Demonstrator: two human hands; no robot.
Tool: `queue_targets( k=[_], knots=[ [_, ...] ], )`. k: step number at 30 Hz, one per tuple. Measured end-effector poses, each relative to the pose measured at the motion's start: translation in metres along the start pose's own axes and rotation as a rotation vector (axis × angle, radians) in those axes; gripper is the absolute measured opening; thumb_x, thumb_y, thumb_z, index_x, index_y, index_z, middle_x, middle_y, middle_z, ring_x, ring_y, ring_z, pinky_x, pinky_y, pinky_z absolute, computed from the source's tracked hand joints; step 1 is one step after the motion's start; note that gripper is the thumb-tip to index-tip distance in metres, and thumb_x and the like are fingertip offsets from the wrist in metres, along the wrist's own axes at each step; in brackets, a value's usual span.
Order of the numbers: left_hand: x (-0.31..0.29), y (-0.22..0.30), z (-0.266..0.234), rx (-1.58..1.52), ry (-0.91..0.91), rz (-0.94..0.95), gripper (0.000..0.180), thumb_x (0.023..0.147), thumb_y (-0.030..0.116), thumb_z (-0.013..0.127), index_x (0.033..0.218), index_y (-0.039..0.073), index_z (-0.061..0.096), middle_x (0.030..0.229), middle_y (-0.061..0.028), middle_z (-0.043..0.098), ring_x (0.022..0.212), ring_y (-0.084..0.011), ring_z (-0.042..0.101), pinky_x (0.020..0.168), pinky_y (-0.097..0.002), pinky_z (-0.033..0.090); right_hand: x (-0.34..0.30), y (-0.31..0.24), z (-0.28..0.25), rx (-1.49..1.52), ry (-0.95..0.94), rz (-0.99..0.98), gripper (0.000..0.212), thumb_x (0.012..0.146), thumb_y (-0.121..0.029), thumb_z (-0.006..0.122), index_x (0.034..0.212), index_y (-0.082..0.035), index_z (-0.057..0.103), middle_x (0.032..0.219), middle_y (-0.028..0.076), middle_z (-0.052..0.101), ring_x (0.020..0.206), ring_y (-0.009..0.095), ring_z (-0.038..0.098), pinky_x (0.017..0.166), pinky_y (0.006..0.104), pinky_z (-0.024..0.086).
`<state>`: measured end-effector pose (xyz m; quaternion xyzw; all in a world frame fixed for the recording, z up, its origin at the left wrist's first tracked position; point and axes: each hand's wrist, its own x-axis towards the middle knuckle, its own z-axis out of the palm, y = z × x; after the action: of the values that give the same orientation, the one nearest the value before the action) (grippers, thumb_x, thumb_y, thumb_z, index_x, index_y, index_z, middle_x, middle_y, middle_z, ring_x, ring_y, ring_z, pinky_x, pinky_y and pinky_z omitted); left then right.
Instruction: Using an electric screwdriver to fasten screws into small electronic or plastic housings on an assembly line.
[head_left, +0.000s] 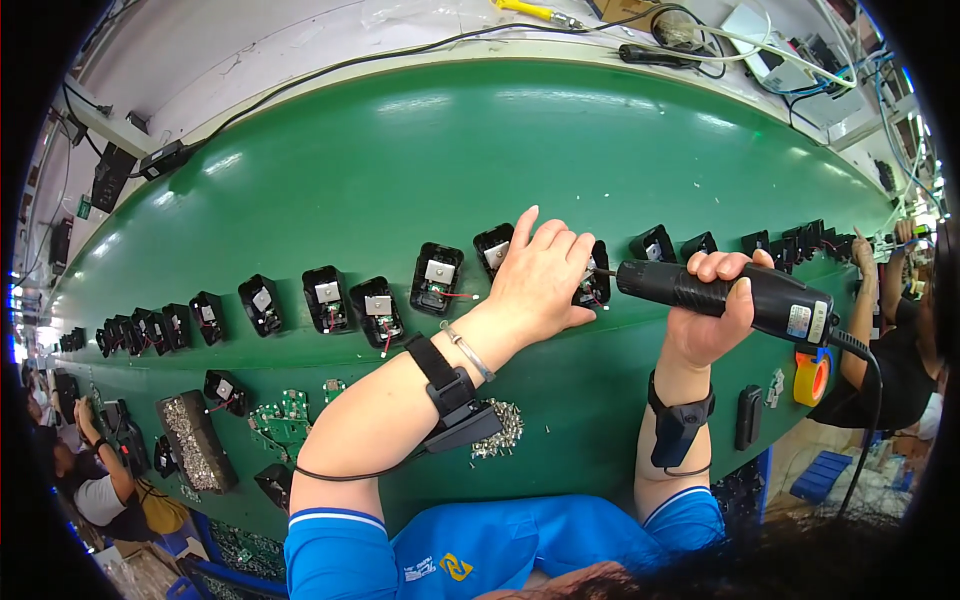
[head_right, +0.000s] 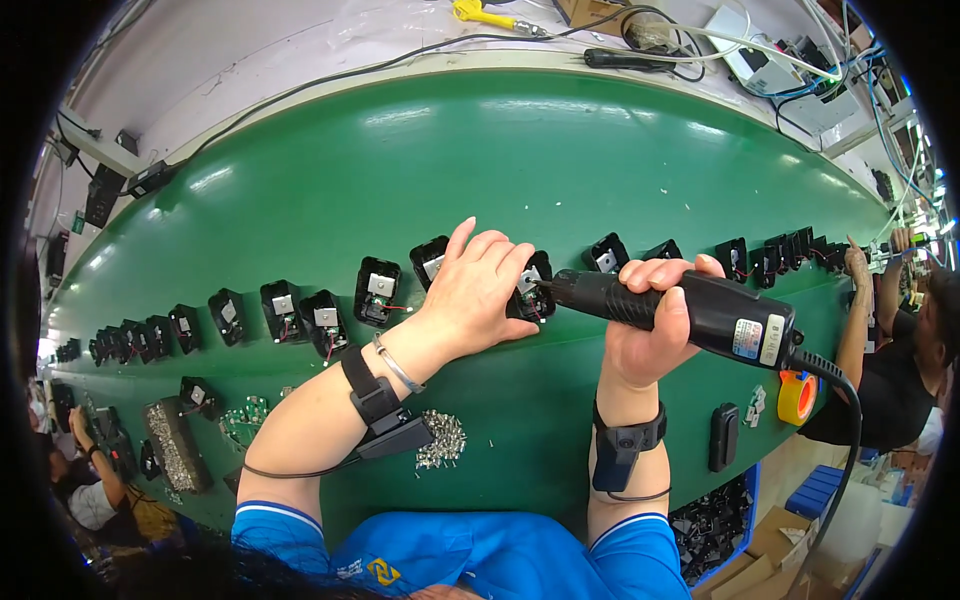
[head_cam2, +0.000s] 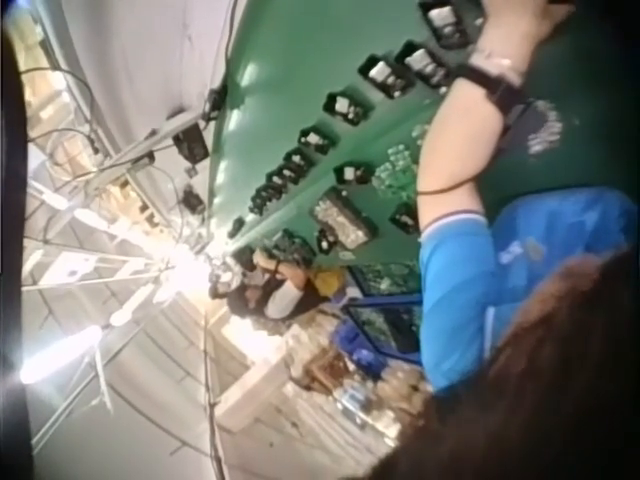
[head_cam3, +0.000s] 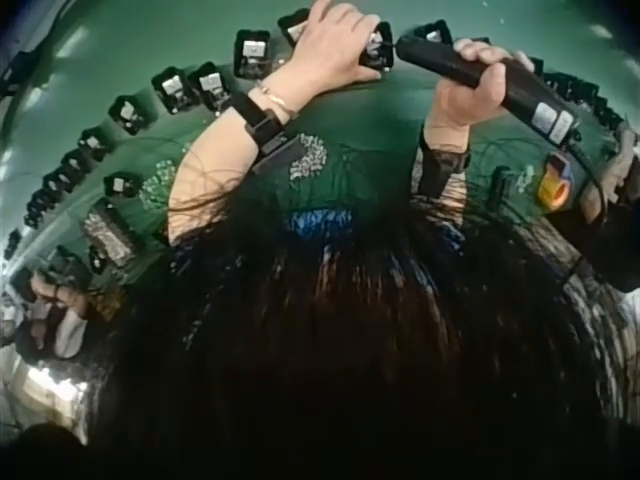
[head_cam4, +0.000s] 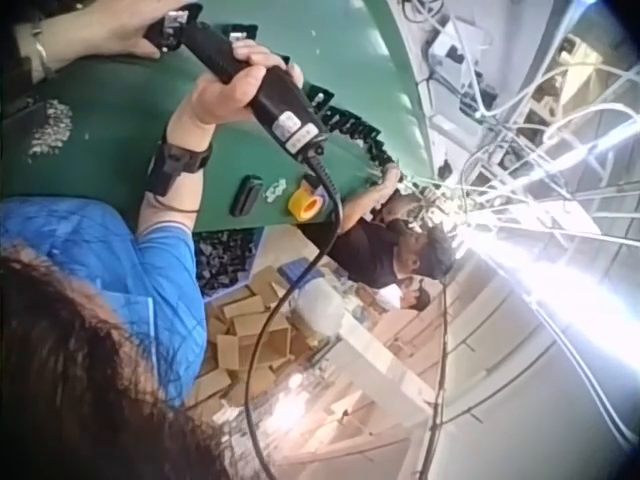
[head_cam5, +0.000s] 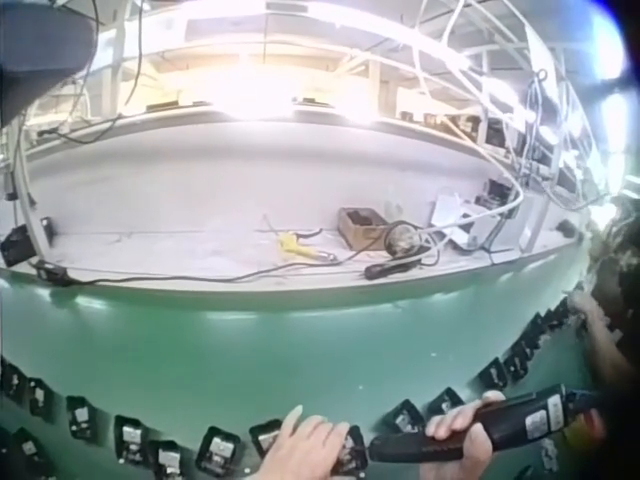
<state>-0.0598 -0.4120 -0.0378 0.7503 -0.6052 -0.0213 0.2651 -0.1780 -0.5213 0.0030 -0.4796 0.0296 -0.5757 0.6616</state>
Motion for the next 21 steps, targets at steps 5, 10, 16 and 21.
queue_targets(
  k=[5,10,16,21],
  knots=[
    [0.0007,0.0003,0.0007,0.007,-0.007,0.004,0.070,0.051,0.034,0.073,0.105,0.003,0.042,0.094,-0.0101,0.048,0.102,-0.0247,0.041,0.097,-0.0442,0.019,-0.0003,0.0009,-0.0007,-0.003,-0.001,0.008,0.031,0.074,-0.014,0.051,0.103,-0.008,0.041,0.073,0.003,0.048,0.064,0.014,0.046,0.062,0.0302,0.038],
    [0.0011,0.0004,0.0014,0.005,0.016,0.002,0.072,0.048,0.032,0.075,0.105,0.003,0.043,0.093,-0.0092,0.049,0.100,-0.0257,0.043,0.095,-0.0445,0.022,0.0001,0.0019,-0.0001,-0.011,-0.002,0.008,0.031,0.074,-0.013,0.051,0.103,-0.008,0.041,0.073,0.003,0.048,0.064,0.014,0.046,0.062,0.0302,0.038],
    [0.0020,0.0016,0.0010,0.007,0.016,0.005,0.072,0.048,0.032,0.075,0.105,0.003,0.043,0.093,-0.0092,0.050,0.099,-0.0257,0.043,0.095,-0.0447,0.022,0.0002,0.0017,-0.0005,-0.009,-0.016,0.005,0.031,0.074,-0.013,0.050,0.103,-0.008,0.041,0.072,0.003,0.048,0.063,0.015,0.046,0.062,0.0303,0.038],
    [0.0013,0.0001,0.0018,0.010,0.011,-0.008,0.071,0.048,0.032,0.075,0.104,0.003,0.043,0.093,-0.0091,0.050,0.100,-0.0256,0.043,0.095,-0.0448,0.022,-0.0007,0.0036,0.0005,-0.026,-0.038,0.002,0.032,0.075,-0.013,0.049,0.104,-0.008,0.041,0.073,0.004,0.048,0.063,0.015,0.046,0.063,0.0306,0.038]
  ],
)
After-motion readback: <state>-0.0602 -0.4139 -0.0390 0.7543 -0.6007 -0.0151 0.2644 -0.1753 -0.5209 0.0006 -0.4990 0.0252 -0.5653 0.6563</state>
